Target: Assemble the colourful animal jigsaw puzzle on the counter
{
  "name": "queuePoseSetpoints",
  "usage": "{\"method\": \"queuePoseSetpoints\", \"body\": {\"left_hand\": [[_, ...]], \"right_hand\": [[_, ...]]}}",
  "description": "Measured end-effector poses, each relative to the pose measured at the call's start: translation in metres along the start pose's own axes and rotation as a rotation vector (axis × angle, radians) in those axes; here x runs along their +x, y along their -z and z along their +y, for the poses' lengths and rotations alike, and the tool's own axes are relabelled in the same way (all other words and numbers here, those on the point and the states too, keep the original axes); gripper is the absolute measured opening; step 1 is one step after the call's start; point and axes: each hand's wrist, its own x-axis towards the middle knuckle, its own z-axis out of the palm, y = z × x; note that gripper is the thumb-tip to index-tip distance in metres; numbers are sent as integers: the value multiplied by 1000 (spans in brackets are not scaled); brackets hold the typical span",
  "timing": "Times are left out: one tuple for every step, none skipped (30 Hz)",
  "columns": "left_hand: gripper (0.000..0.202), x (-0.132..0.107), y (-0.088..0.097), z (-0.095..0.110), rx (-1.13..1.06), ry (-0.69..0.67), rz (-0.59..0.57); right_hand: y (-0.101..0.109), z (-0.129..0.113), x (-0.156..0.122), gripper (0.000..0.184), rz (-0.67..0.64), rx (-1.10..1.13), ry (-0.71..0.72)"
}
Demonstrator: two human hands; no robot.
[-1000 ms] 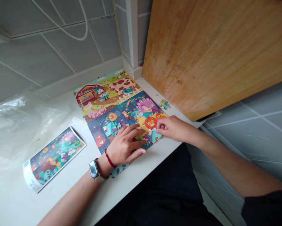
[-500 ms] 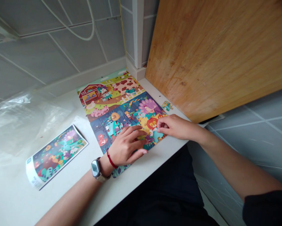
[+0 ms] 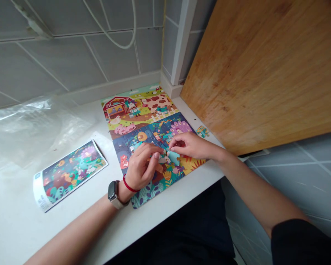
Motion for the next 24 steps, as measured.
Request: {"method": "queuePoseSetpoints", "body": {"left_hand": [[20, -1, 0, 0, 5, 4, 15], [19, -1, 0, 0, 14, 13, 29], [17, -1, 0, -1, 25, 25, 40], [16, -1, -1, -2, 38, 36, 48], [15, -1, -2, -3, 54, 40, 50], [15, -1, -3, -5, 73, 35, 44], [16, -2, -4, -6, 94, 21, 32], [18, -3, -5, -7, 114, -2, 18], [19, -3, -6, -8, 133, -30, 3], [21, -4, -6, -8, 147, -58, -8], [23, -5, -7, -8, 156, -81, -12], [23, -6, -7, -8, 157, -96, -9], [24, -7, -7, -8, 154, -102, -3], [24, -7, -7, -8, 148, -100, 5], [24, -8, -6, -8, 142, -94, 16], [24, -7, -6, -8, 136, -85, 27], [24, -7, -6, -8, 135, -76, 33], [24, -7, -6, -8, 139, -68, 34], [24, -7, -6, -8, 150, -57, 31], [23, -7, -6, -7, 167, -44, 24], [23, -7, -7, -7, 187, -29, 18], [25, -7, -6, -7, 203, -17, 18], [27, -8, -6, -7, 208, -3, 32], [29, -9, -5, -7, 194, 19, 61]], "right_hand": [[-1, 2, -2, 12, 14, 86, -43], [-2, 4, -5, 20, 27, 175, -84], [-3, 6, -10, 30, 39, 259, -119], [-4, 7, -15, 40, 44, 326, -146], [-5, 8, -20, 47, 38, 372, -166], [-6, 8, -26, 50, 33, 404, -185], [-7, 9, -32, 48, 31, 421, -205], [-9, 10, -37, 44, 41, 430, -225], [-12, 10, -41, 40, 58, 440, -249], [-14, 12, -45, 37, 82, 455, -274], [-17, 13, -48, 36, 107, 476, -297], [-19, 15, -50, 37, 133, 499, -319], [-21, 16, -52, 38, 166, 522, -334], [-23, 17, -53, 39, 202, 541, -340], [-24, 18, -55, 39, 242, 554, -336], [-24, 19, -56, 39, 289, 561, -321], [-23, 20, -57, 39, 339, 565, -298], [-22, 21, -58, 39, 380, 566, -274], [-20, 21, -59, 39, 406, 560, -256], [-18, 23, -61, 39, 418, 547, -249], [-15, 24, -63, 40, 414, 519, -250], [-13, 26, -65, 41, 399, 473, -256], [-11, 29, -67, 41, 379, 406, -263], [-9, 32, -69, 40, 365, 320, -265]]}}
